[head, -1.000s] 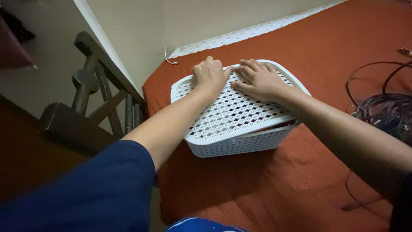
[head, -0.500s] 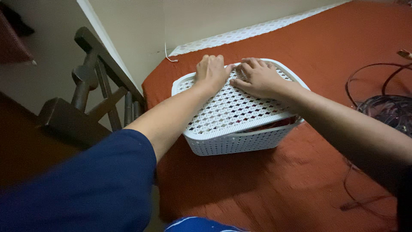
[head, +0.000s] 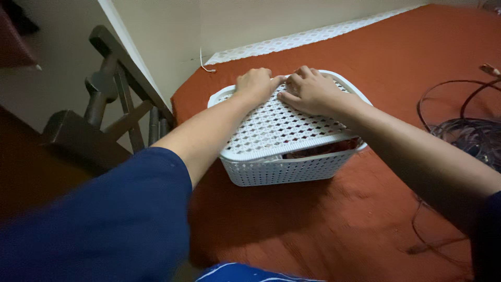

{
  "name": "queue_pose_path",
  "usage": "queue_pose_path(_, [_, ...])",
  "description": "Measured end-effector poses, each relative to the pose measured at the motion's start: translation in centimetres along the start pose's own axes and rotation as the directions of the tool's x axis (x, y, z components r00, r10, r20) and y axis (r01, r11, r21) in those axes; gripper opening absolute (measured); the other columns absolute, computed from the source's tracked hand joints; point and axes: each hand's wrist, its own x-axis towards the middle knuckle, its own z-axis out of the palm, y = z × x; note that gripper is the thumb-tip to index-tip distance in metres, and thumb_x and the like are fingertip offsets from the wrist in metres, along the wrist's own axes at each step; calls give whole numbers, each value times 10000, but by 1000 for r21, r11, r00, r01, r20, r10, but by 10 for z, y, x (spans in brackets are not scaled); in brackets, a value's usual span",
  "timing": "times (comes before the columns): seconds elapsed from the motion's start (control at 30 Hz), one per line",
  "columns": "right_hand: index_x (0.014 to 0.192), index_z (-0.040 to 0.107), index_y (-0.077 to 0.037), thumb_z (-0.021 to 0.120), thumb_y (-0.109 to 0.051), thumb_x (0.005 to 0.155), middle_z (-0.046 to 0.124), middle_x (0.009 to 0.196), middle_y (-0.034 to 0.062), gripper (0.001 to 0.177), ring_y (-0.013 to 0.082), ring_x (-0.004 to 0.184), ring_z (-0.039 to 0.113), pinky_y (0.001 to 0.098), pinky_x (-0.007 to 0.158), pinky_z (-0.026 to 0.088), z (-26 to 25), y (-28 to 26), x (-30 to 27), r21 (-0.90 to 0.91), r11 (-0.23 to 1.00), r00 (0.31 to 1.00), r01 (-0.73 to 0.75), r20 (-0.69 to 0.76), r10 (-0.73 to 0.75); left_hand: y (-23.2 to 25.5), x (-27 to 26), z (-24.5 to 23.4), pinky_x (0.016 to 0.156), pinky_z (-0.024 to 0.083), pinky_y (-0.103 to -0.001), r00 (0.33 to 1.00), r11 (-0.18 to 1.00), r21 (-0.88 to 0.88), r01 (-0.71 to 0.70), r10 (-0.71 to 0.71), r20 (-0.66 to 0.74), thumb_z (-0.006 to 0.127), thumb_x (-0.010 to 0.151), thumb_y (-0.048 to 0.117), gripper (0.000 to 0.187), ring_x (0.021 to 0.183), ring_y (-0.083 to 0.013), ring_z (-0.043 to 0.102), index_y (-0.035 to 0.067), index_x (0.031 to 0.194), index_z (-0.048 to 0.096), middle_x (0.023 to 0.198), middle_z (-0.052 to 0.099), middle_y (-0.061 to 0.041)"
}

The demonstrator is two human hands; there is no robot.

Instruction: The person organizes electrical cables and a power strip into a white plastic basket on a table. They coil a white cable, place the power strip and other cables into the basket, and close the lid. Then they pick up a tangled black cable and wipe it with a blue cloth.

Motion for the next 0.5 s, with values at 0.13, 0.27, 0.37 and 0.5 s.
queue_pose_path(0.13, [1355, 608, -87, 462, -664, 953, 516, 1388, 221, 718, 405, 1353, 468, 662, 1009, 406, -1, -4, -4, 17, 1000, 998, -15, -61, 16, -5, 6, -6, 871, 555, -474, 997, 994, -86, -74, 76, 26, 609, 936, 580, 487, 996, -326, 719, 136, 992, 799, 1009, 767, -135])
queue_pose_path(0.27, [1401, 565, -106, 447, -647, 969, 487, 1417, 236, 702, 396, 1392, 423, 677, 1060, 351, 4, -8, -6, 28, 996, 993, -85, -74, 87, -5, 11, -7, 880, 555, -457, 994, 989, -137, -59, 70, 78, 631, 901, 602, 489, 999, -303, 724, 164, 1032, 805, 1010, 768, -111])
queue_pose_path(0.37, [1444, 511, -126, 434, -623, 971, 419, 1477, 255, 691, 404, 1434, 339, 740, 1063, 267, 4, -11, -3, 43, 989, 989, -141, -48, 143, -5, 16, -5, 886, 552, -452, 993, 986, -154, -66, 80, 85, 635, 890, 595, 473, 1009, -302, 720, 185, 1054, 806, 1026, 769, -106])
queue_pose_path(0.5, [1481, 474, -154, 442, -597, 967, 360, 1550, 230, 679, 407, 1472, 274, 814, 1057, 178, 7, -18, -13, 78, 979, 980, -186, -55, 191, -7, 25, 2, 887, 551, -448, 992, 989, -117, -92, 101, 74, 639, 872, 627, 489, 1021, -296, 711, 207, 1067, 798, 1053, 764, -84])
